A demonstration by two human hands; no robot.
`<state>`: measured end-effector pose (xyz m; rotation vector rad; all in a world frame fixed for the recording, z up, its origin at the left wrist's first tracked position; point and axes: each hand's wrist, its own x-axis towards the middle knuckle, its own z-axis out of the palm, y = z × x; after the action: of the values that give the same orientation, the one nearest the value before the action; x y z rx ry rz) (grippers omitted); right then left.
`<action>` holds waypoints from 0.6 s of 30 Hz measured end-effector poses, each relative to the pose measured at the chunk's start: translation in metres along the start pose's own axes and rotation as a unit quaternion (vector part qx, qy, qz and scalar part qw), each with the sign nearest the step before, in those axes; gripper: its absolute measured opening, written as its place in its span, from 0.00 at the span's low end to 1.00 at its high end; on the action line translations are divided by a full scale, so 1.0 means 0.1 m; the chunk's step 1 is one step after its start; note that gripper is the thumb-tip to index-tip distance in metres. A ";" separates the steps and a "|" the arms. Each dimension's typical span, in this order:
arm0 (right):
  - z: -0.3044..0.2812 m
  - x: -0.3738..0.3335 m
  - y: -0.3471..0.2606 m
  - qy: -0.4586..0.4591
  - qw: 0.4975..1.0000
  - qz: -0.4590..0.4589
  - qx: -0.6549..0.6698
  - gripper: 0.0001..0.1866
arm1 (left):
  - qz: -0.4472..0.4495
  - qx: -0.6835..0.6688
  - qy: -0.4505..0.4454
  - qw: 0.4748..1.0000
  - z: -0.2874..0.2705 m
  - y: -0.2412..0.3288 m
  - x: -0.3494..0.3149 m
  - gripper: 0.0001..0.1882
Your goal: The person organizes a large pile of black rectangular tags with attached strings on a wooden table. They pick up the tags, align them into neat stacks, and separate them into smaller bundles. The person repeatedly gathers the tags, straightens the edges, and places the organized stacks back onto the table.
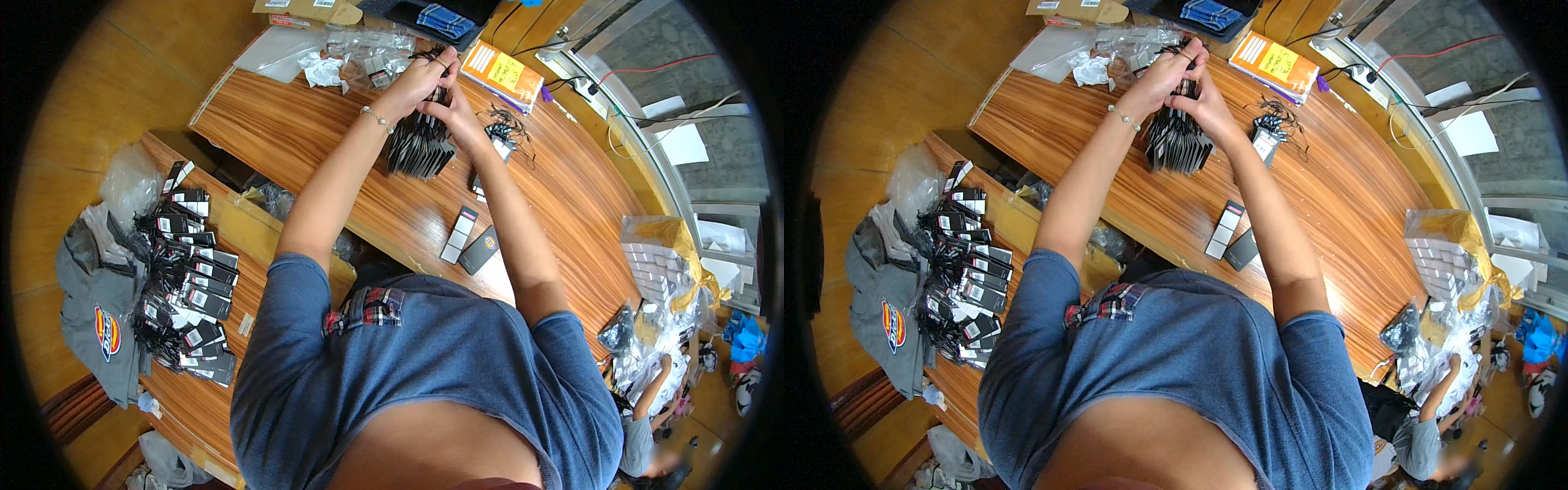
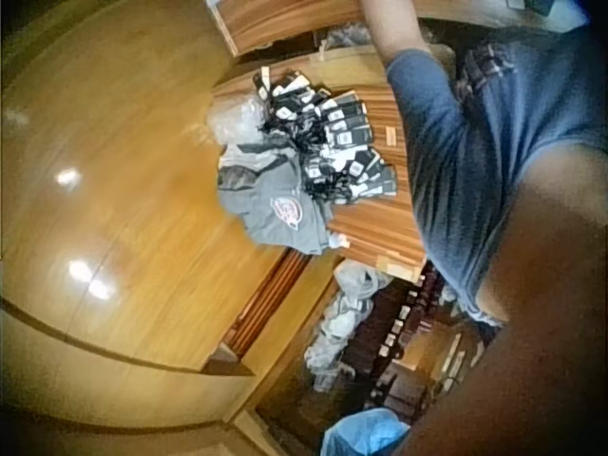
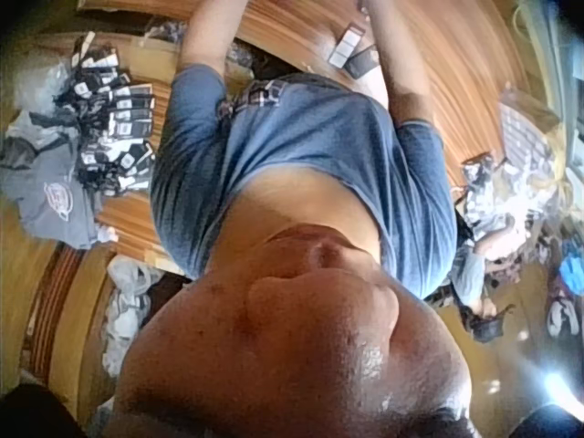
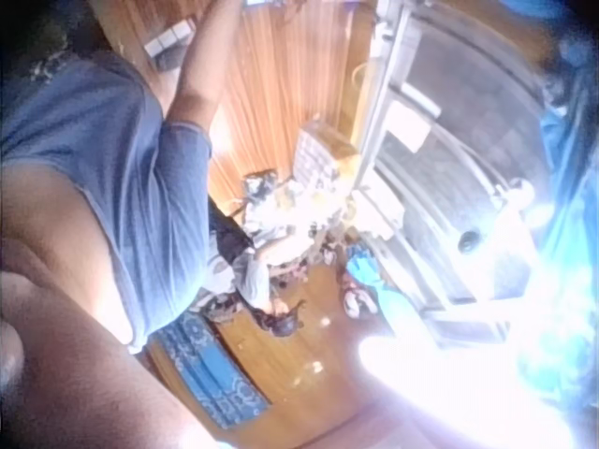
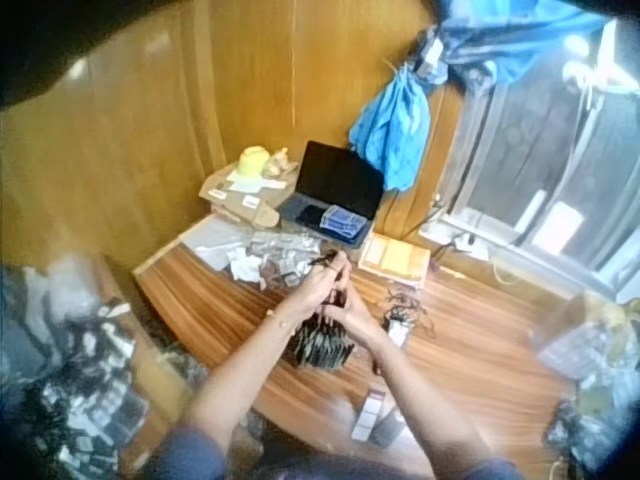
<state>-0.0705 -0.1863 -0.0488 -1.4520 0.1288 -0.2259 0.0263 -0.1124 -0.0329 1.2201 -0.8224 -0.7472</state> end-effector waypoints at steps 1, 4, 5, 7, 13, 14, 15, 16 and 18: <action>-0.03 0.03 -0.01 -0.007 1.000 0.026 -0.004 0.32 | -0.005 -0.001 -0.019 1.000 0.00 0.04 0.01 0.21; -0.05 0.05 -0.06 -0.018 0.997 0.040 0.059 0.26 | 0.004 0.026 -0.025 0.999 0.03 0.13 0.01 0.21; -0.05 0.04 -0.10 -0.027 0.995 0.047 0.078 0.26 | 0.007 0.033 -0.036 0.999 0.03 0.15 0.01 0.21; -0.06 0.04 -0.15 -0.033 0.994 0.060 0.090 0.22 | -0.006 0.039 -0.050 0.998 0.07 0.19 0.05 0.22; -0.09 0.11 -0.26 -0.087 0.982 0.130 0.105 0.12 | -0.058 0.111 -0.050 0.991 0.11 0.42 0.10 0.22; -0.07 0.12 -0.28 -0.076 0.979 0.150 0.116 0.09 | -0.025 0.098 -0.066 0.993 0.10 0.40 0.13 0.22; -0.06 0.11 -0.31 -0.078 0.975 0.172 0.116 0.09 | -0.025 0.101 -0.065 0.992 0.09 0.39 0.14 0.22; -0.07 0.10 -0.35 -0.078 0.971 0.196 0.117 0.09 | -0.026 0.102 -0.065 0.992 0.10 0.41 0.15 0.21; -0.08 0.07 -0.42 -0.077 0.958 0.238 0.138 0.08 | -0.037 0.099 -0.064 0.992 0.13 0.44 0.15 0.21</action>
<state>-0.0687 -0.2005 -0.0074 -1.1158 0.3033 0.2560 0.0252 -0.1228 0.0140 1.3956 -0.9788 -0.8257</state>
